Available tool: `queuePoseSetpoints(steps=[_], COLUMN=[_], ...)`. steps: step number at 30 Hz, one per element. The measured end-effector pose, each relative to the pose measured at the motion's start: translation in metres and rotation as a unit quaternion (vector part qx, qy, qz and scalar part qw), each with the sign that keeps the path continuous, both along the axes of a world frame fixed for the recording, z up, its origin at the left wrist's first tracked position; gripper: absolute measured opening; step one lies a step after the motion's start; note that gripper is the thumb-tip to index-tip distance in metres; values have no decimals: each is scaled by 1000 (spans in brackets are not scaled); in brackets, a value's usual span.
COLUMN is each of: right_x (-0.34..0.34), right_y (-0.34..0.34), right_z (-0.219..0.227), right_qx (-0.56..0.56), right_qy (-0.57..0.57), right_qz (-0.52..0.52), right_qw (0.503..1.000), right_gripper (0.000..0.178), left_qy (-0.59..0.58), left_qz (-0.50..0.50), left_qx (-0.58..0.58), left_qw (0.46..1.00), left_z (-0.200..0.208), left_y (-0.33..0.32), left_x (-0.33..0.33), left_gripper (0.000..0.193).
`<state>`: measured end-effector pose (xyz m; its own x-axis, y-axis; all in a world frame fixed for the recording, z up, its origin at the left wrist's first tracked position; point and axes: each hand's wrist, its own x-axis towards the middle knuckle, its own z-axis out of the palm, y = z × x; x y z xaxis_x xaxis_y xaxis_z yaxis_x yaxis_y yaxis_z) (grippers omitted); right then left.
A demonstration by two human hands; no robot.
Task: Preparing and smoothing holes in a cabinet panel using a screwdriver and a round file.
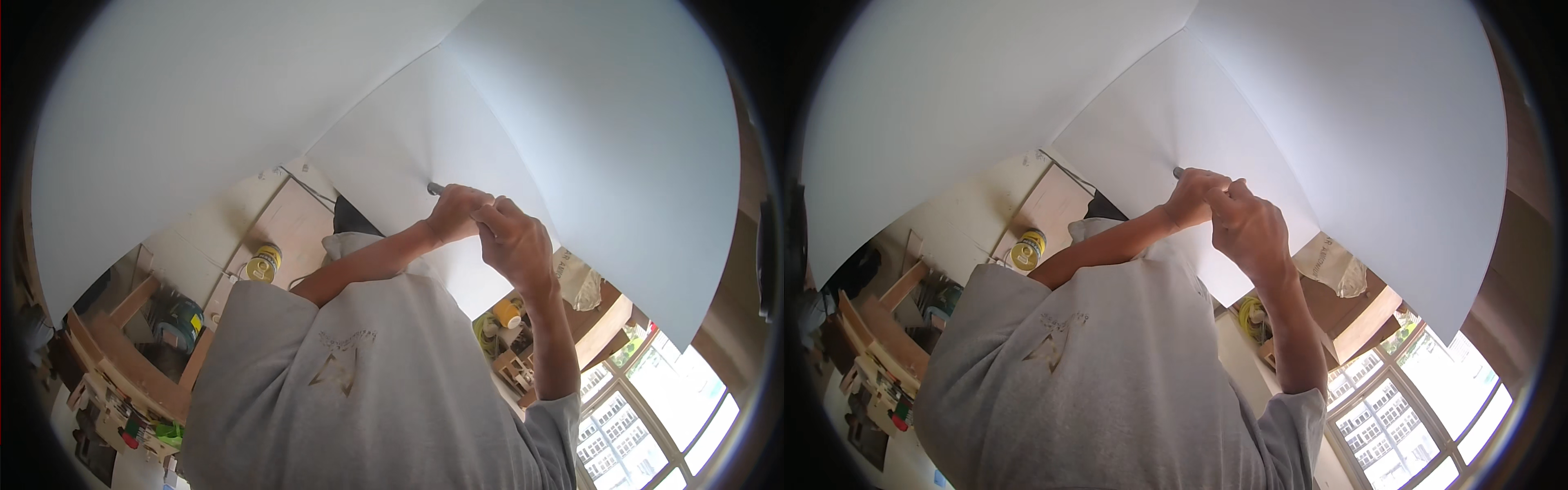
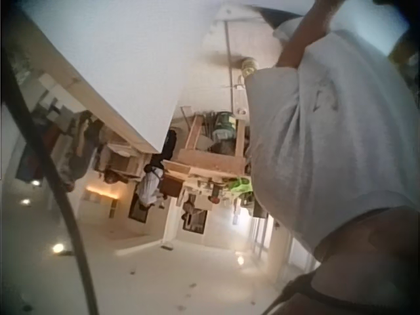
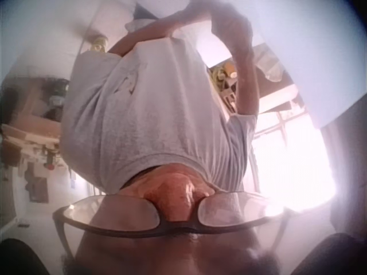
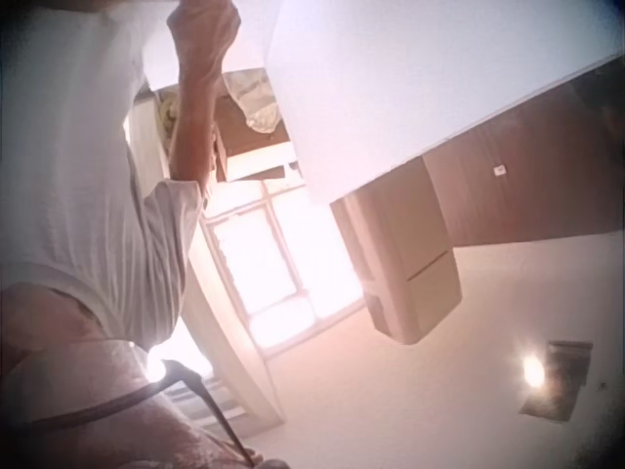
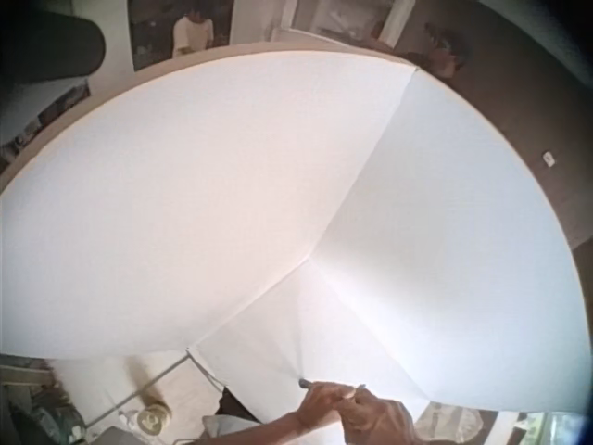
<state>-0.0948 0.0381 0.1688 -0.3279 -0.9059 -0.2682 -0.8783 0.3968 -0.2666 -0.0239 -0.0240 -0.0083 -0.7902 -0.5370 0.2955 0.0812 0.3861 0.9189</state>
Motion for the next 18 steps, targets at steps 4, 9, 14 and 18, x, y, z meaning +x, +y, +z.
queuePoseSetpoints(steps=[4,9,14,18], right_x=[8,4,5,3], right_y=[-3,-4,-9,-11], right_z=[19,25,27,27], right_qx=[4,31,12,4], right_qy=[3,9,19,18], right_qz=[85,138,125,121], right_qw=[996,990,992,992], right_gripper=[18,18,17,17], left_qy=[27,79,93,91], left_qz=[25,64,61,56], left_qx=[47,40,50,49], left_qw=[998,994,993,993], left_z=[11,19,21,19], left_y=[6,3,1,0], left_x=[6,6,3,0], left_gripper=[29,37,35,34])
